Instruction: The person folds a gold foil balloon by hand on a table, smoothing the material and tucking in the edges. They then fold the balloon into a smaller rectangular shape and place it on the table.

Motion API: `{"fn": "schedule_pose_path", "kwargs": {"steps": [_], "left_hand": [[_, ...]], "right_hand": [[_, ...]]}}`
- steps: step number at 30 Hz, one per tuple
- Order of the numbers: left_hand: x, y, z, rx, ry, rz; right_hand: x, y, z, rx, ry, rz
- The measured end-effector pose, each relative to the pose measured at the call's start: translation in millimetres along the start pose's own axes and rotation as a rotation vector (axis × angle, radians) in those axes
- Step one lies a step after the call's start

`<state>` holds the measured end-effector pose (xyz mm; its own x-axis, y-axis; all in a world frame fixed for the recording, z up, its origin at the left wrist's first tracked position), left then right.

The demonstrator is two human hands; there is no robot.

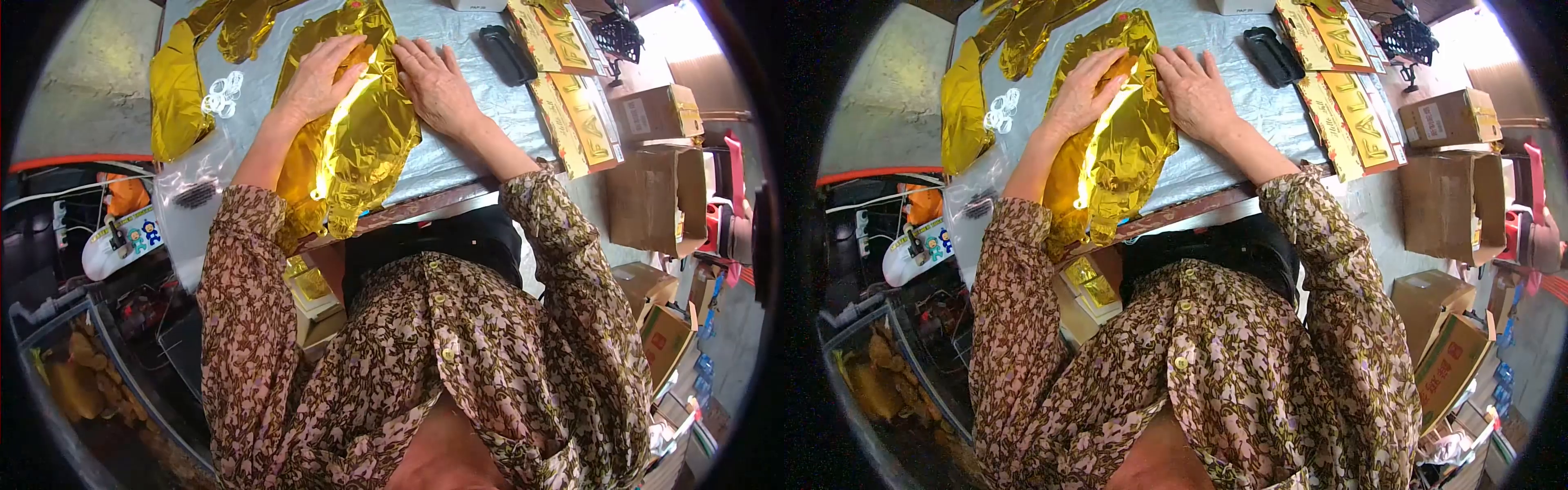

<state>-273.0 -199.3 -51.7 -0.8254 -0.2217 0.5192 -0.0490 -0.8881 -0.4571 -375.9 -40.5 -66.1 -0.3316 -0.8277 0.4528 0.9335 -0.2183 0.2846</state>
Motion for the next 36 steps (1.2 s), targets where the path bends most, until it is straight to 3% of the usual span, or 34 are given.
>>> {"fn": "schedule_pose_path", "kwargs": {"steps": [13,21,36], "left_hand": [[13.5,-11.0,-3.4,0.106,0.085,-0.034],[7.1,-18.5,-2.8,0.205,0.109,-0.125],[-0.1,-12.4,-4.6,0.161,0.075,-0.054]], "right_hand": [[4.4,-1.0,-4.1,-0.193,0.059,0.114],[3.9,-2.9,1.3,-0.038,0.052,0.120],[-2.6,6.5,7.6,0.021,0.191,0.139]]}}
Point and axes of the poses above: each hand's wrist, its own x-axis towards the middle knuckle, its own z-axis out of the back of the hand, y = z × x, the point moved 7 cm from there along x, towards the middle knuckle, and after that the axes turned 7 degrees about -y, right-handed, at the moved point
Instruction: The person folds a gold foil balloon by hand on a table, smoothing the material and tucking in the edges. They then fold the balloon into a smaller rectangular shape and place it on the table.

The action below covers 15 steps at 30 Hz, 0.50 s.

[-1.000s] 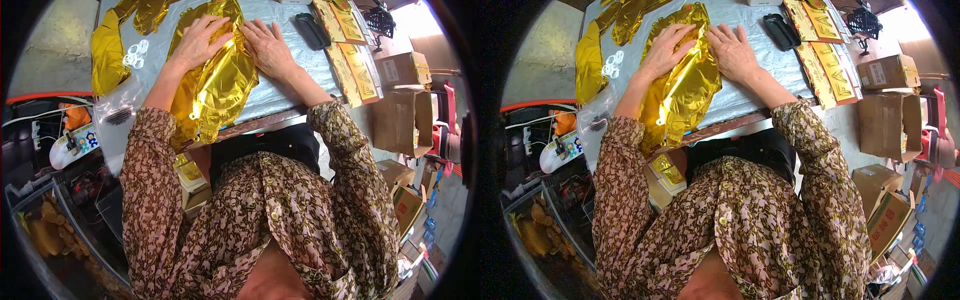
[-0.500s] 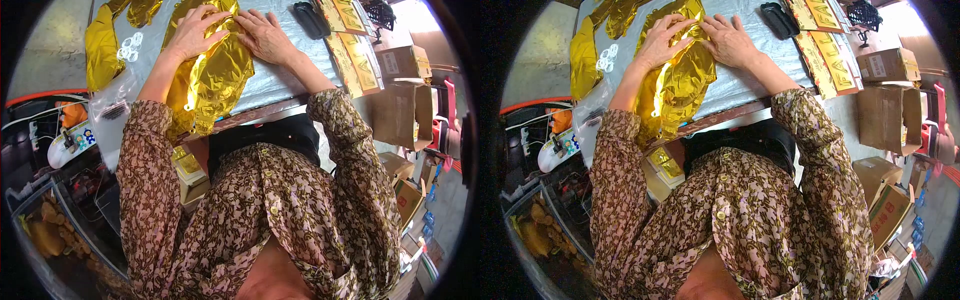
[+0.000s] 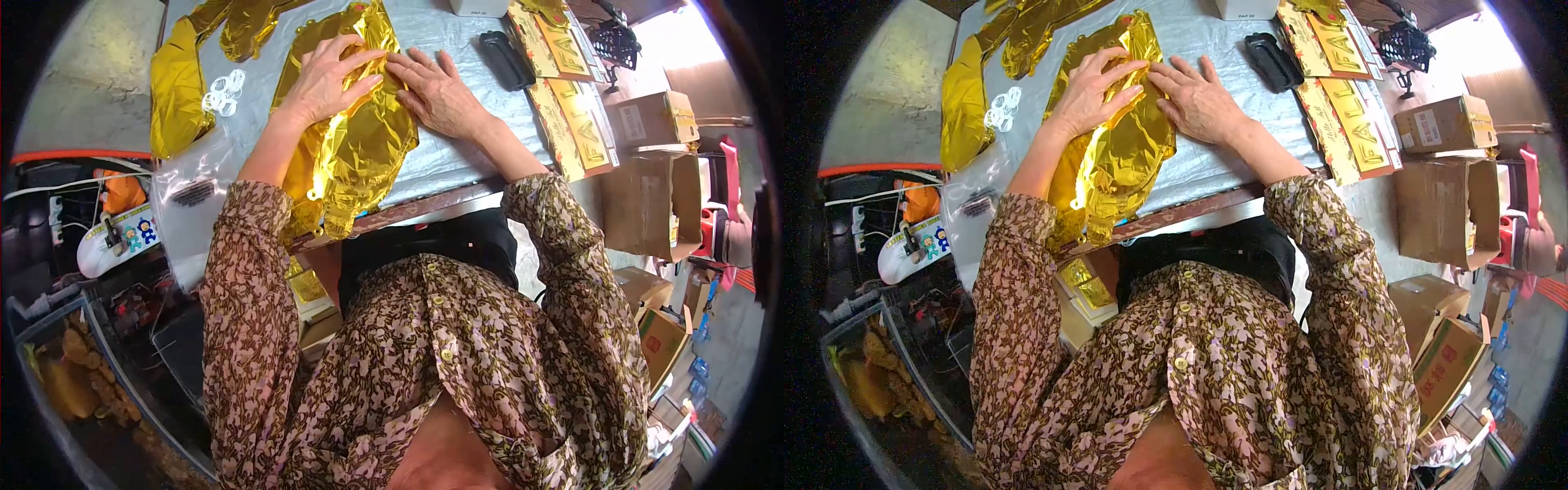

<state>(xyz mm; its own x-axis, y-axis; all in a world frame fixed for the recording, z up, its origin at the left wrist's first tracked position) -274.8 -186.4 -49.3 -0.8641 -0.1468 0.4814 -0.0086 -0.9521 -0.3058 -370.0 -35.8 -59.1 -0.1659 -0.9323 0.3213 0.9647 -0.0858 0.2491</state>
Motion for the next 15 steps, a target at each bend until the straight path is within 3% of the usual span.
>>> {"fn": "schedule_pose_path", "kwargs": {"steps": [5,7,8,10,15], "left_hand": [[-0.7,0.3,-1.9,0.017,0.014,0.018],[-0.3,-3.3,1.2,0.038,0.007,0.005],[-0.3,-5.4,2.2,0.054,0.007,-0.005],[-0.3,-6.7,3.9,0.056,0.001,-0.010],[-0.7,-4.6,2.9,0.025,0.012,0.021]], "right_hand": [[10.5,-3.9,9.2,0.003,-0.059,0.023],[25.5,-19.3,20.7,0.260,-0.180,-0.164],[32.2,-21.0,18.9,0.256,-0.184,-0.163],[43.3,-32.2,21.9,0.073,-0.388,-0.210],[75.2,-70.7,-5.1,0.205,-0.342,-0.448]]}}
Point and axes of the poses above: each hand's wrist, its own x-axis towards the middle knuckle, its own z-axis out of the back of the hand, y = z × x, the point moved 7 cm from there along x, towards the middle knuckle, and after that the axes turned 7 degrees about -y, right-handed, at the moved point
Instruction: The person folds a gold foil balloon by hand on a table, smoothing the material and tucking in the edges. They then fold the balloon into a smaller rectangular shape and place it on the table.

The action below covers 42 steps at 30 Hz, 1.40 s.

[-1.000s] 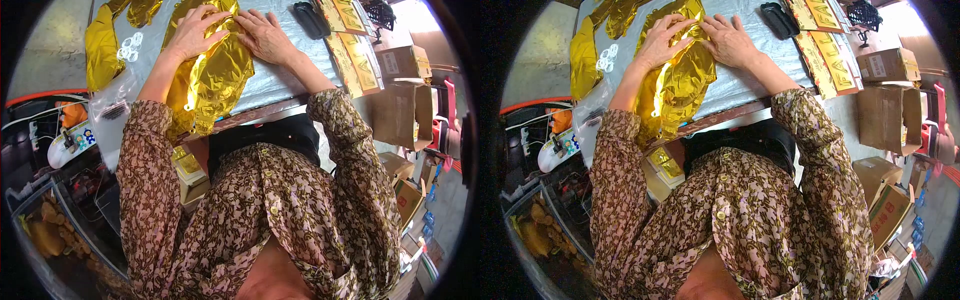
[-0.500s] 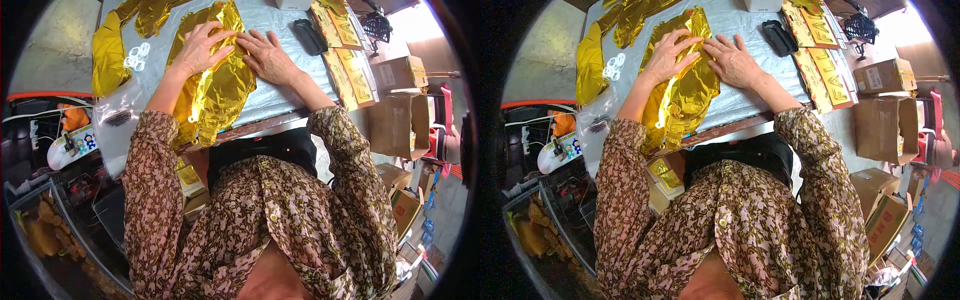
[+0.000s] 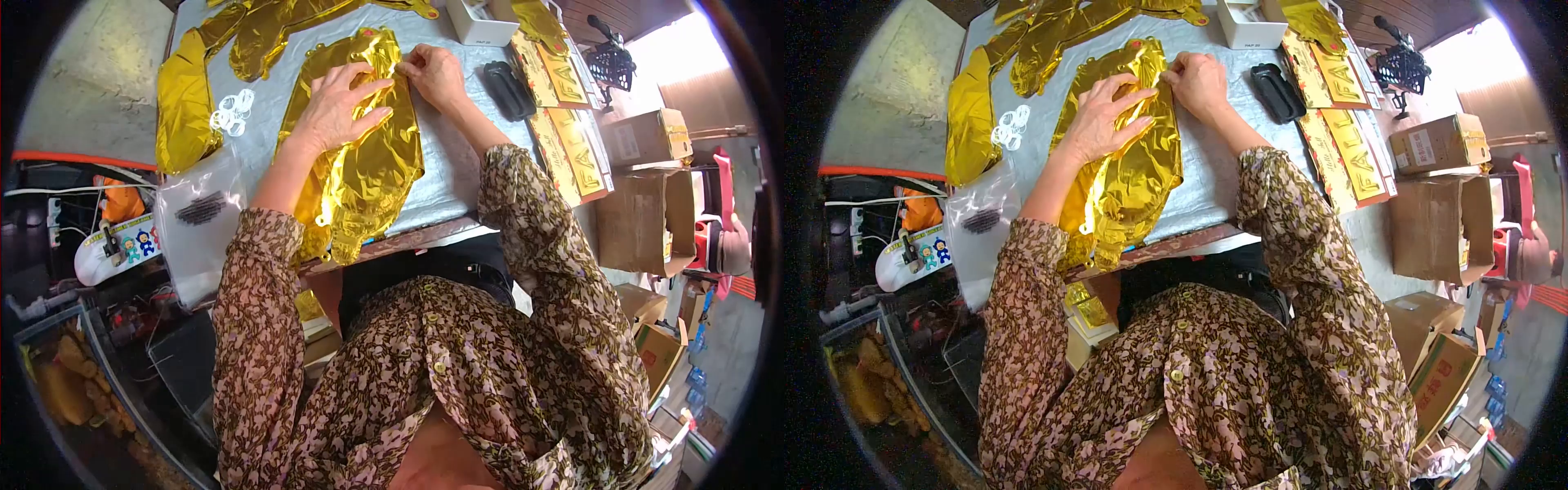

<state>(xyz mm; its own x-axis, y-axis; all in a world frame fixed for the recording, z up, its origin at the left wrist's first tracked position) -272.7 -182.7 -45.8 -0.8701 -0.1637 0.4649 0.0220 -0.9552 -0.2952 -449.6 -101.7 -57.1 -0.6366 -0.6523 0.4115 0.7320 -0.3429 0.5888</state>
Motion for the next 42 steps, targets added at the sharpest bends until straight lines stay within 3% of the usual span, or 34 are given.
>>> {"fn": "schedule_pose_path", "kwargs": {"steps": [9,11,18,19,22,25,29,37,39,42], "left_hand": [[-3.0,1.4,1.2,-0.023,-0.015,0.016],[-2.6,2.5,1.2,-0.030,-0.009,0.025],[-3.6,5.0,-2.7,-0.041,-0.032,0.034],[-3.3,5.5,-3.2,-0.041,-0.019,0.040],[-4.9,6.6,-3.9,-0.030,-0.011,0.049],[-4.6,8.6,-6.3,-0.030,-0.004,0.047],[-4.6,9.5,-7.4,0.007,-0.040,0.009],[0.0,10.8,-6.7,0.042,0.054,0.042],[0.7,12.3,-7.4,0.041,0.052,0.041],[-1.5,11.5,-8.4,0.048,0.044,0.035]], "right_hand": [[58.6,-26.3,-24.1,-0.043,0.032,-0.105],[66.9,-30.6,-25.7,-0.138,0.038,-0.205],[66.3,-30.9,-26.1,-0.231,0.024,-0.166],[63.8,-31.7,-26.7,-0.176,0.100,-0.101],[40.1,-24.2,-13.6,-0.079,0.217,0.010],[10.9,-15.2,-2.1,-0.208,0.359,0.007],[-27.0,-4.5,15.7,-0.180,0.329,-0.047],[-89.9,26.4,47.6,-0.221,0.256,0.039],[-106.4,26.2,53.3,-0.194,0.307,-0.044],[-127.5,44.4,70.9,-0.153,0.198,0.133]]}}
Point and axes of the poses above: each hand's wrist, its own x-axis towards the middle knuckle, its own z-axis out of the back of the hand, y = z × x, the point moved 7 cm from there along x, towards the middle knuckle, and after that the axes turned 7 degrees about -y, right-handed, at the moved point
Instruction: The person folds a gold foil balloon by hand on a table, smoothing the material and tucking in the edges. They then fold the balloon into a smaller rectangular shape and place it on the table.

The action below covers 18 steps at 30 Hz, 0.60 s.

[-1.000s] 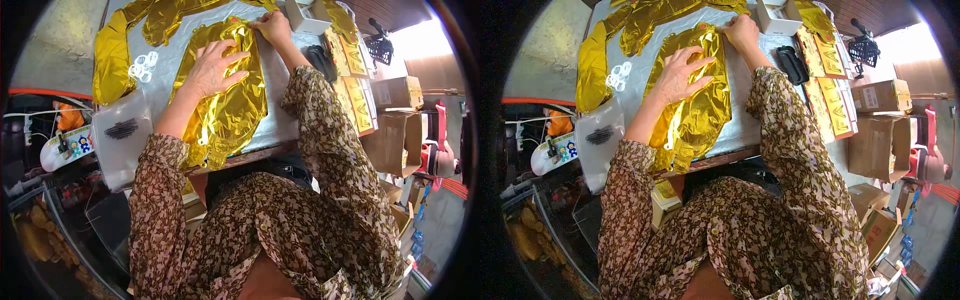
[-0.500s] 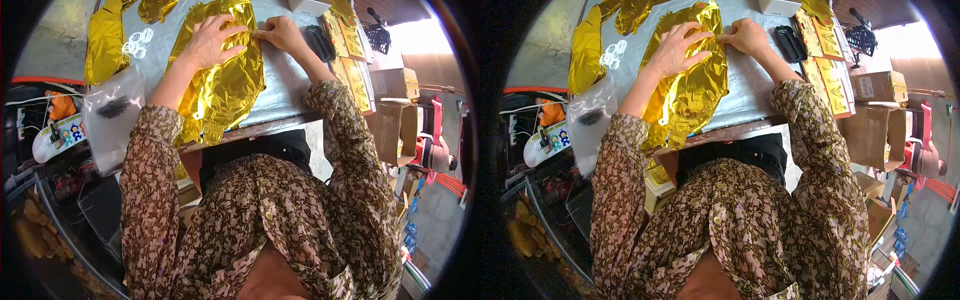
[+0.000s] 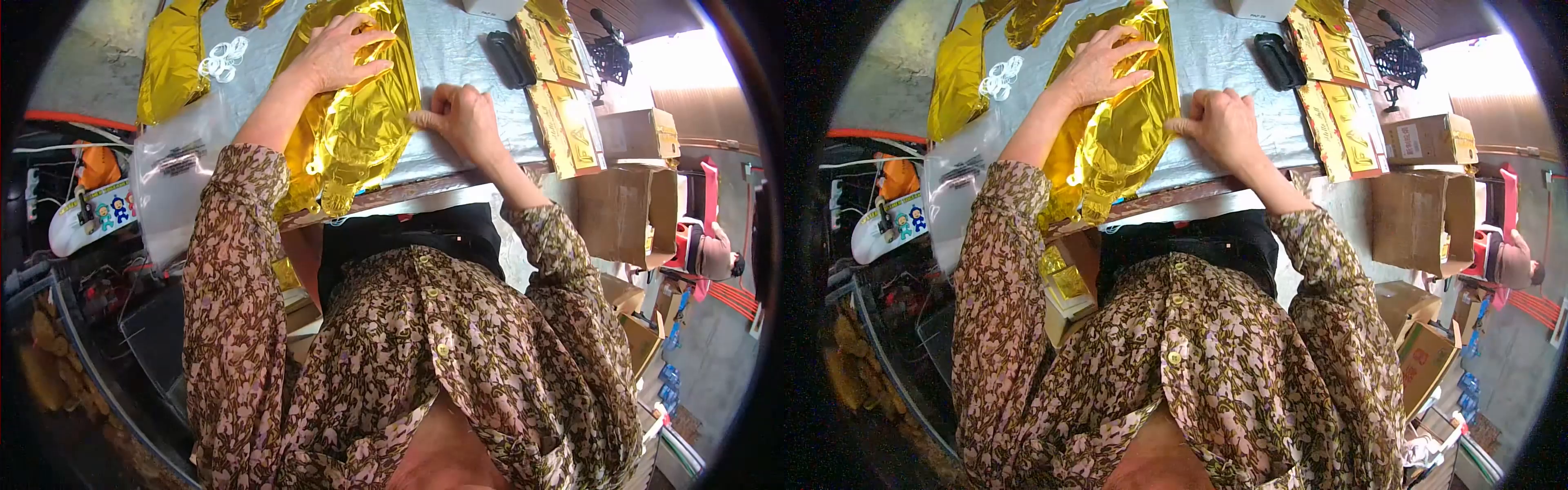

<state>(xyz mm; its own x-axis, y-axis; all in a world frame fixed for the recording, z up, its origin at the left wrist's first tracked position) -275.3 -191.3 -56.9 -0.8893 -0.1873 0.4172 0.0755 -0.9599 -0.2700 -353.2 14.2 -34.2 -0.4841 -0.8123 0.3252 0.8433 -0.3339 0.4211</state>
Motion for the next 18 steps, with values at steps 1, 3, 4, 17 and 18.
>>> {"fn": "schedule_pose_path", "kwargs": {"steps": [1,3,4,17,18], "left_hand": [[0.8,-1.6,2.0,0.011,-0.011,-0.006],[0.8,-1.5,2.6,0.009,0.021,0.013],[0.9,-1.1,3.8,-0.019,0.032,0.020],[2.5,-3.0,8.2,-0.015,0.039,0.043],[2.4,-2.9,9.3,-0.047,0.026,0.065]], "right_hand": [[-6.7,4.4,2.9,-0.005,0.038,0.008],[-10.0,13.3,7.4,0.002,0.178,0.014],[-2.2,10.6,7.0,0.000,0.174,0.022],[112.1,-20.0,-46.3,0.348,-0.097,0.092],[111.2,-21.0,-47.5,0.367,-0.078,0.063]]}}
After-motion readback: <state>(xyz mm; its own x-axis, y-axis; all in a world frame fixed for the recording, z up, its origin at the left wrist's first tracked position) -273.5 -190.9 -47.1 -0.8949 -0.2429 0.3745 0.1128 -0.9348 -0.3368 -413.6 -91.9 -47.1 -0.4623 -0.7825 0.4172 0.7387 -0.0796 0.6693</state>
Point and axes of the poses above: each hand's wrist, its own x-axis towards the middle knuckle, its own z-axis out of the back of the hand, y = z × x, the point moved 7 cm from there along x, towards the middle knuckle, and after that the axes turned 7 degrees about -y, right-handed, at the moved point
